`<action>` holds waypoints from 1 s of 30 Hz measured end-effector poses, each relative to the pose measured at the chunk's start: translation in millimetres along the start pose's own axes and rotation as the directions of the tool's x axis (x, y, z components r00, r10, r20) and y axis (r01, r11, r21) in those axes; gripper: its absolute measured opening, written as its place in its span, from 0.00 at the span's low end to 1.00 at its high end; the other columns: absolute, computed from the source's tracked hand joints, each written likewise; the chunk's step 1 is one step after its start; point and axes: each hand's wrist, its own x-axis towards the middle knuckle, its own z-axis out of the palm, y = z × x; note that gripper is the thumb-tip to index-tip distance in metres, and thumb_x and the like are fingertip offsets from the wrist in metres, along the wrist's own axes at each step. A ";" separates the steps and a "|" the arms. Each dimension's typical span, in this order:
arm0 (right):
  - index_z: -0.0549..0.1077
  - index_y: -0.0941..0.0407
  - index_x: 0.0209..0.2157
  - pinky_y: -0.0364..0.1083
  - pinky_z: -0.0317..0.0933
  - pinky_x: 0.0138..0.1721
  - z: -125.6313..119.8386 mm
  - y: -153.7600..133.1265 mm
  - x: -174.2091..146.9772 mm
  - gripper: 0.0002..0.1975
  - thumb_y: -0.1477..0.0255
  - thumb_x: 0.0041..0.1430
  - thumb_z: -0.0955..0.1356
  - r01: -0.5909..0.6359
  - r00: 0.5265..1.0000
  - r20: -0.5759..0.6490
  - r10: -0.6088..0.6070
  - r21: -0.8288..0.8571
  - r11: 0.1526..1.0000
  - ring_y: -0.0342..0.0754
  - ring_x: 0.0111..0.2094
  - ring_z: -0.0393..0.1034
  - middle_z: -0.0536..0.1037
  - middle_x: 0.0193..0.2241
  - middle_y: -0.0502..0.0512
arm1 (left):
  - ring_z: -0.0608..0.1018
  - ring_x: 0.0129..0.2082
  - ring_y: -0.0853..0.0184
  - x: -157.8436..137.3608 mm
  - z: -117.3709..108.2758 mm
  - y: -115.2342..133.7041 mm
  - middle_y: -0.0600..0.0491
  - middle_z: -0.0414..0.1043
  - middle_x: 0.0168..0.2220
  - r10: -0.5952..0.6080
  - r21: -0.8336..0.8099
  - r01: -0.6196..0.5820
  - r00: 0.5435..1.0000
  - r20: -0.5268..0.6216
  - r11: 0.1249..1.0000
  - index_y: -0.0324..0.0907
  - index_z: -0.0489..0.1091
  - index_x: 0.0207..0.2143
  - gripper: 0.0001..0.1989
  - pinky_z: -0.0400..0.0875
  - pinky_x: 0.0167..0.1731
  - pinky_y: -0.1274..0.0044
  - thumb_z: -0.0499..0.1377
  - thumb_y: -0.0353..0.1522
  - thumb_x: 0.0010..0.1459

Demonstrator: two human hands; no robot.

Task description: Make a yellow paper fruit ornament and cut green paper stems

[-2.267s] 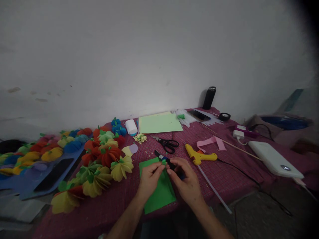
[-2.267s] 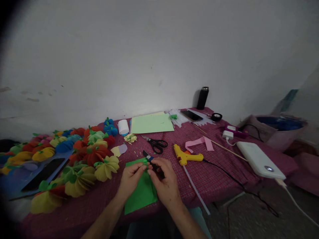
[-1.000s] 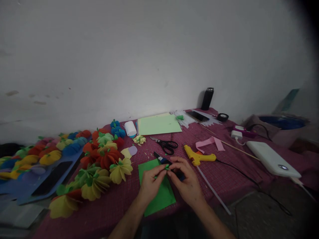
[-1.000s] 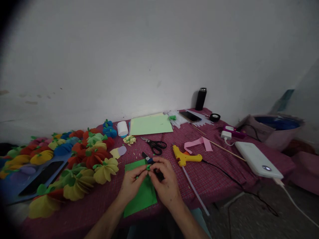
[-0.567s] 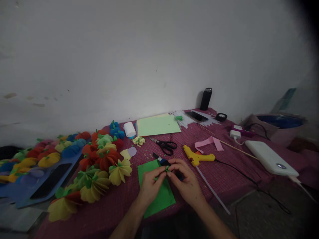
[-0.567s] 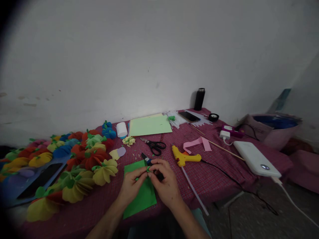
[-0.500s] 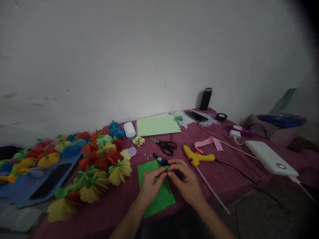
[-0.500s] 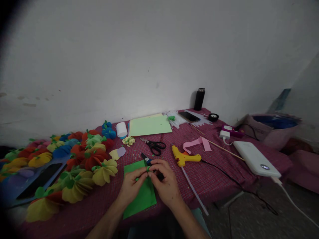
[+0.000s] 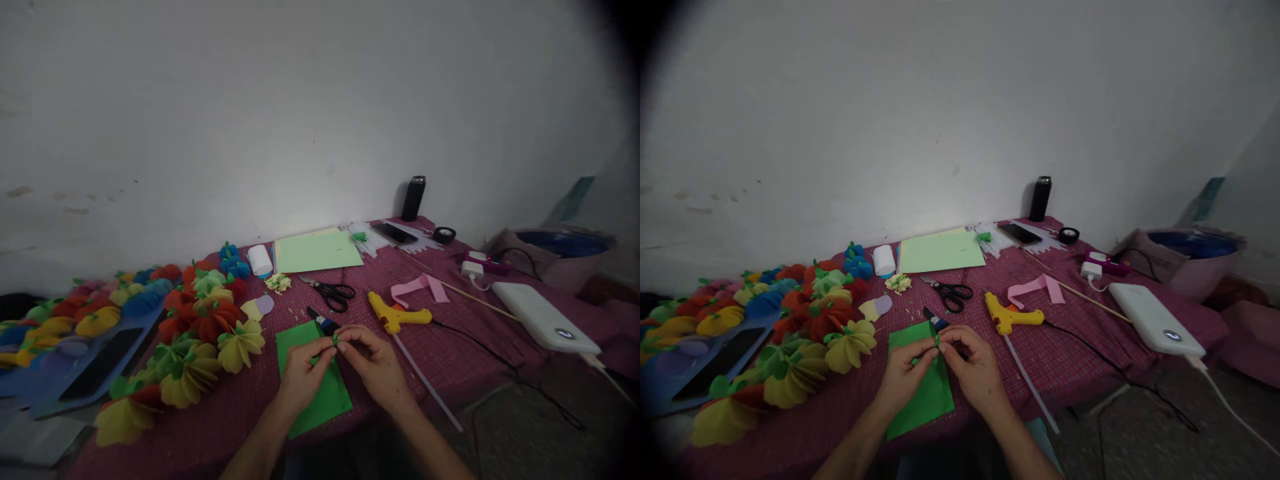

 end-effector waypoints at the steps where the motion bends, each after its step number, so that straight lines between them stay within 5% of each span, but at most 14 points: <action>1: 0.74 0.53 0.31 0.47 0.65 0.39 -0.1 -0.2 -0.1 0.03 0.72 0.54 0.67 0.001 1.000 -0.002 -0.001 -0.005 1.000 0.47 0.37 0.70 0.75 0.33 0.53 | 0.76 0.30 0.68 0.1 -0.1 0.8 0.53 0.77 0.33 -0.001 -0.001 0.001 1.000 0.000 1.000 0.42 0.76 0.38 0.10 0.69 0.33 0.79 0.55 0.33 0.57; 10: 0.72 0.55 0.31 0.44 0.64 0.30 1.8 4.6 -2.0 0.04 0.70 0.52 0.69 -0.099 0.994 -0.038 0.100 0.031 0.995 0.45 0.29 0.68 0.74 0.26 0.51 | 0.71 0.23 0.70 0.2 -0.1 3.8 0.54 0.74 0.25 -0.032 0.000 0.032 0.999 0.025 1.000 0.41 0.77 0.35 0.11 0.65 0.25 0.82 0.55 0.33 0.57; 20: 0.66 0.54 0.36 0.42 0.64 0.26 7.0 -2.8 0.7 0.14 0.69 0.47 0.71 -0.177 0.972 -0.103 0.210 0.265 0.948 0.43 0.25 0.67 0.73 0.24 0.48 | 0.73 0.27 0.68 2.2 0.1 9.6 0.53 0.75 0.27 -0.081 -0.094 0.089 0.993 0.084 0.992 0.40 0.76 0.33 0.11 0.66 0.29 0.80 0.55 0.34 0.56; 26: 0.66 0.52 0.33 0.40 0.60 0.23 5.8 -5.3 7.0 0.14 0.70 0.44 0.72 -0.217 0.949 -0.120 0.292 0.423 0.880 0.40 0.21 0.63 0.70 0.22 0.43 | 0.68 0.22 0.71 2.2 -3.8 8.9 0.55 0.70 0.21 -0.122 -0.107 0.137 0.983 0.136 0.985 0.38 0.74 0.25 0.16 0.61 0.23 0.81 0.53 0.38 0.58; 30: 0.68 0.54 0.32 0.40 0.58 0.26 6.2 -8.4 8.7 0.14 0.72 0.41 0.73 -0.243 0.941 -0.114 0.319 0.428 0.870 0.40 0.22 0.64 0.71 0.21 0.44 | 0.70 0.25 0.69 3.7 -5.7 5.8 0.54 0.71 0.25 -0.159 -0.234 0.174 0.984 0.083 0.957 0.38 0.74 0.31 0.17 0.63 0.26 0.80 0.55 0.42 0.55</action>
